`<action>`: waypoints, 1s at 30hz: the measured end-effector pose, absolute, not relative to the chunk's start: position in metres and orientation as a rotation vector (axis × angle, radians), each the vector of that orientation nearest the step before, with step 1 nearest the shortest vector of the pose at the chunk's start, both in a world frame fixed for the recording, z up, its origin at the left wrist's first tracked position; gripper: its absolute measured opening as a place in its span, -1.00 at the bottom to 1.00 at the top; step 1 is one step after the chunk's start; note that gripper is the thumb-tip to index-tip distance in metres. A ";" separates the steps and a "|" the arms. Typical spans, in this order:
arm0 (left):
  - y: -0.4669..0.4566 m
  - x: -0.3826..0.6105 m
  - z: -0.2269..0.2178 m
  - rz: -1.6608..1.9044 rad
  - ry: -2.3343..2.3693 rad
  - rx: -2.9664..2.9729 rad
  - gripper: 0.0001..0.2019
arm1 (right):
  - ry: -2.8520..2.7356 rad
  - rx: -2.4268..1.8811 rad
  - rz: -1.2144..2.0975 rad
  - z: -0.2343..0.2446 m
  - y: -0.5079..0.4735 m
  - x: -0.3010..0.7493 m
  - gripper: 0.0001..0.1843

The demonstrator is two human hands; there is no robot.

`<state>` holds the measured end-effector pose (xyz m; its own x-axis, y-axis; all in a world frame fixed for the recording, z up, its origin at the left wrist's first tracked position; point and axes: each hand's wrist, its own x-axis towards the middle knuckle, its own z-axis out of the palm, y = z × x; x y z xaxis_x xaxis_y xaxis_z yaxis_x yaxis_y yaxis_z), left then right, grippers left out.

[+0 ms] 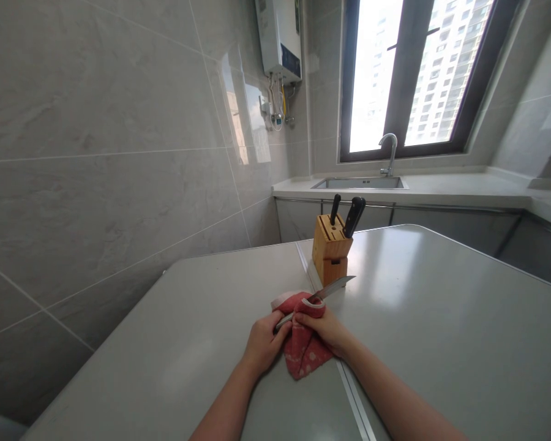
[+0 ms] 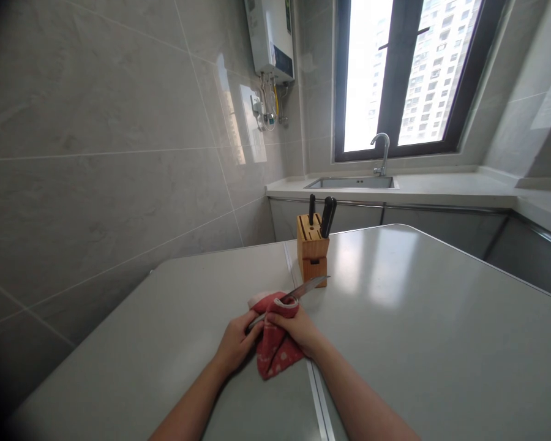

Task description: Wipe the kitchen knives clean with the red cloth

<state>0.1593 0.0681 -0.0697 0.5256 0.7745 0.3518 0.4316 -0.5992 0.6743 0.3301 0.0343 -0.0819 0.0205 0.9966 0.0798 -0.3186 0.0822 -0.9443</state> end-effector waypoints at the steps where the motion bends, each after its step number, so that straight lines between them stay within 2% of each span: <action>1: 0.068 0.159 -0.070 0.883 0.983 2.252 -0.67 | -1.002 -0.916 1.278 -0.081 0.034 0.330 -0.75; 22: 0.069 0.159 -0.070 0.898 1.001 2.243 -0.66 | -0.979 -0.915 1.244 -0.081 0.035 0.330 -0.74; 30: 0.070 0.157 -0.069 0.910 0.944 2.244 -0.70 | -0.921 -0.892 1.253 -0.081 0.036 0.329 -0.66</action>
<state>0.1573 0.0697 -0.0694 0.5274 0.7631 0.3734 0.4013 -0.6112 0.6822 0.3288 0.0355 -0.0807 0.0819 0.9937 0.0769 -0.3703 0.1019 -0.9233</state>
